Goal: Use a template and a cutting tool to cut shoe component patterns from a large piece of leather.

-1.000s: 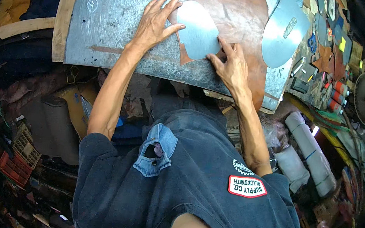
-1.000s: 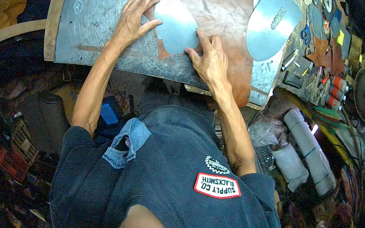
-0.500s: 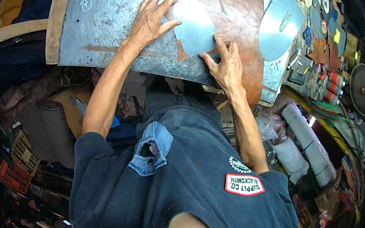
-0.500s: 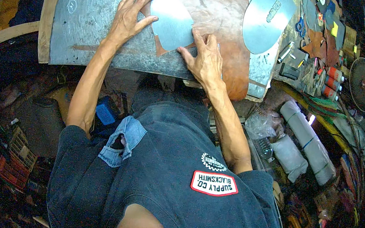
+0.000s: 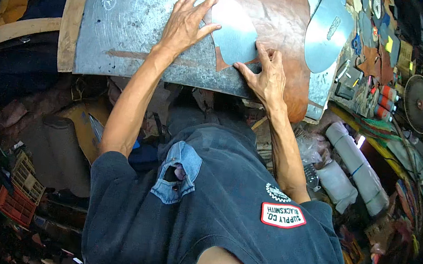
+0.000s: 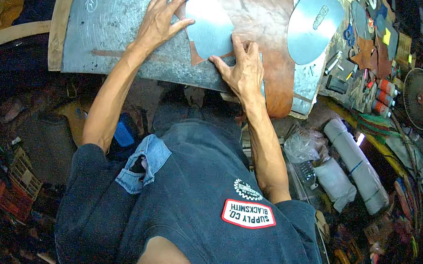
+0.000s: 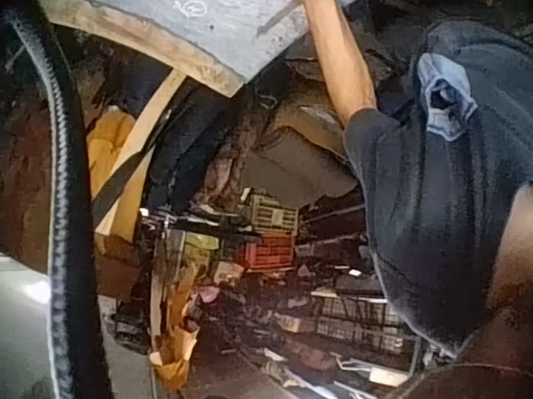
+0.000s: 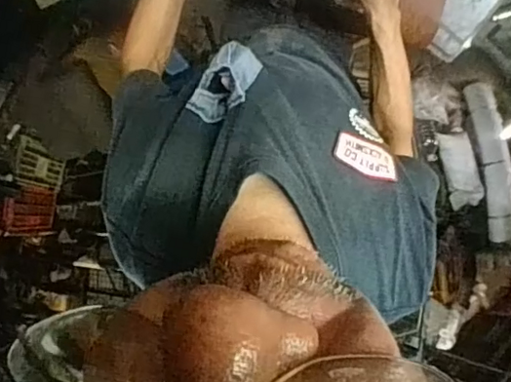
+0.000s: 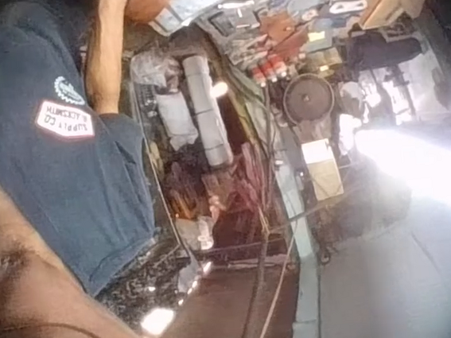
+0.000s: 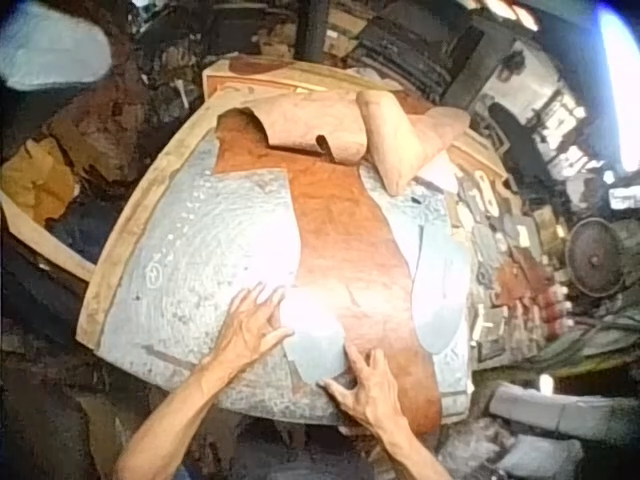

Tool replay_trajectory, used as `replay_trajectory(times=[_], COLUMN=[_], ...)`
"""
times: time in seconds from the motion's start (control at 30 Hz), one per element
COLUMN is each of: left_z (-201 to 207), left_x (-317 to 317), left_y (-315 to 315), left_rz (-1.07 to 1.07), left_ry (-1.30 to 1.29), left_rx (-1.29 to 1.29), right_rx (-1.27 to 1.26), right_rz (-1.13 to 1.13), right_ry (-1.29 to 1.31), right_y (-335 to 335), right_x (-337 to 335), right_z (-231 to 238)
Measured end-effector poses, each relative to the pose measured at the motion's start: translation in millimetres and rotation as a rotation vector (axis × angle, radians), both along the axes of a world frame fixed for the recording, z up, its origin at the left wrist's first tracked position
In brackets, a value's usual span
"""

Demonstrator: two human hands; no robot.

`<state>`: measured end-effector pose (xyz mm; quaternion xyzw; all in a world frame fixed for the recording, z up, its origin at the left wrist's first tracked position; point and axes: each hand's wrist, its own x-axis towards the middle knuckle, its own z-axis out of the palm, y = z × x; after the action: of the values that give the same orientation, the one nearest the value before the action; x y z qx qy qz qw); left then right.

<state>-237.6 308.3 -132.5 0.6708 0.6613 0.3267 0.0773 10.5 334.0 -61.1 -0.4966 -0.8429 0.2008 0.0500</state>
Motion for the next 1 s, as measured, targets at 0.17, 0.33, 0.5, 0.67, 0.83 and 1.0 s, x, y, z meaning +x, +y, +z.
replay_trajectory(times=[0.17,0.33,0.5,0.67,0.83,1.0], left_z=[-2,-2,-4,-6,-1,6], left_x=[-1,-1,-3,-3,2,-5], left_y=[-2,-3,-2,-5,0,2], left_rz=[0.004,-0.022,-0.026,-0.026,-0.036,-0.110], left_ry=[-0.165,-0.110,-0.089,-0.066,-0.046,0.057], left_rx=[0.031,-0.037,-0.041,-0.015,-0.030,-0.013], right_rx=[0.000,0.000,-0.003,-0.024,-0.025,0.100], right_rz=[-0.008,-0.015,-0.010,-0.013,-0.026,0.019], right_ry=[-0.031,-0.004,0.015,0.024,0.027,0.101], right_y=[-6,-7,-5,-4,-1,2], right_x=[0,1,0,0,8,4], right_z=[1,-1,1,-1,-1,4])
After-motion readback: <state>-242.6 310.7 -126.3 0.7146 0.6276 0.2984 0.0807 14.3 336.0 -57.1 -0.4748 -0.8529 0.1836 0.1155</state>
